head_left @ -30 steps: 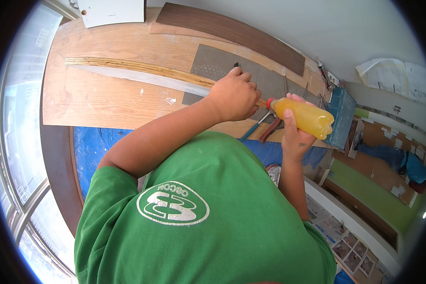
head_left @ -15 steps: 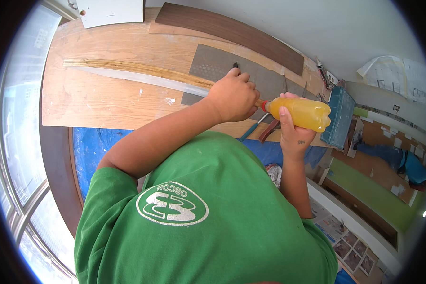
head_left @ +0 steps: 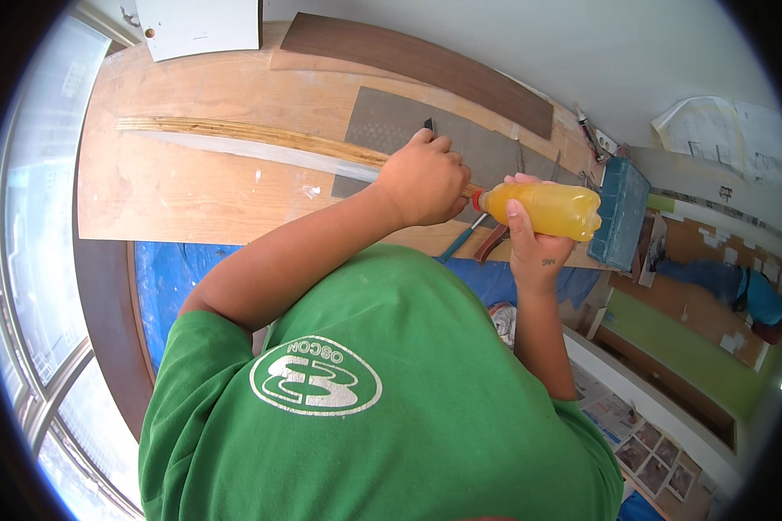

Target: The person marks a white panel with a pencil, then uses a chisel and hammer to remove a strip from a wooden board. They apply glue to the board's edge and attach a dark trim piece, pressing it into place. The person handles multiple wood pieces and tools on a workbench.

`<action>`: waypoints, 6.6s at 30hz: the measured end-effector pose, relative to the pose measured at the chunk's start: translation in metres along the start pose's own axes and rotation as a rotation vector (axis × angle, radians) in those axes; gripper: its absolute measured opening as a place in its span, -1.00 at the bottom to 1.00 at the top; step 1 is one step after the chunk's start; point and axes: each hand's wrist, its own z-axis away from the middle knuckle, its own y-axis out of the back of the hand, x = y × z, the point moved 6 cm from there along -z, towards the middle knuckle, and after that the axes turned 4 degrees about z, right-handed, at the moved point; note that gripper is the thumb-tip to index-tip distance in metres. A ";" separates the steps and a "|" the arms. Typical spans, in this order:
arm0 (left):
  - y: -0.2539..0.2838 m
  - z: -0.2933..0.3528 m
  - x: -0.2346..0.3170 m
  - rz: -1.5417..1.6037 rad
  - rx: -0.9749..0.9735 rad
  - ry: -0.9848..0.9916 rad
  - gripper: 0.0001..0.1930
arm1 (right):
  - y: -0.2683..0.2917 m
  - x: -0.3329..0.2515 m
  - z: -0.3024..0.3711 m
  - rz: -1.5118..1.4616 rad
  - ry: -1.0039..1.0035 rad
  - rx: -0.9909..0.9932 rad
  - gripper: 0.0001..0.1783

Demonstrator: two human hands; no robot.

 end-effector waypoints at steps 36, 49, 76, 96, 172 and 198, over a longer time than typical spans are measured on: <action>0.009 0.006 -0.001 0.162 0.030 -0.021 -0.17 | -0.002 0.006 -0.001 -0.028 -0.094 0.112 -0.63; 0.010 0.008 0.001 0.149 0.036 -0.016 -0.16 | 0.000 -0.002 0.008 0.025 -0.036 0.040 -0.66; 0.008 0.005 0.004 0.106 0.022 0.002 -0.20 | 0.060 0.052 0.039 -0.074 -0.257 0.165 -0.59; 0.004 -0.015 0.018 0.045 -0.188 0.178 -0.72 | 0.173 0.359 0.076 -0.870 -1.251 0.312 -0.44; 0.002 -0.031 0.018 -0.148 0.016 0.366 -0.76 | 0.220 0.565 -0.119 0.107 -0.602 0.310 -0.32; -0.003 0.004 0.023 -0.153 -0.050 0.399 -0.67 | -0.012 0.298 0.094 -0.601 -1.142 -0.730 -0.74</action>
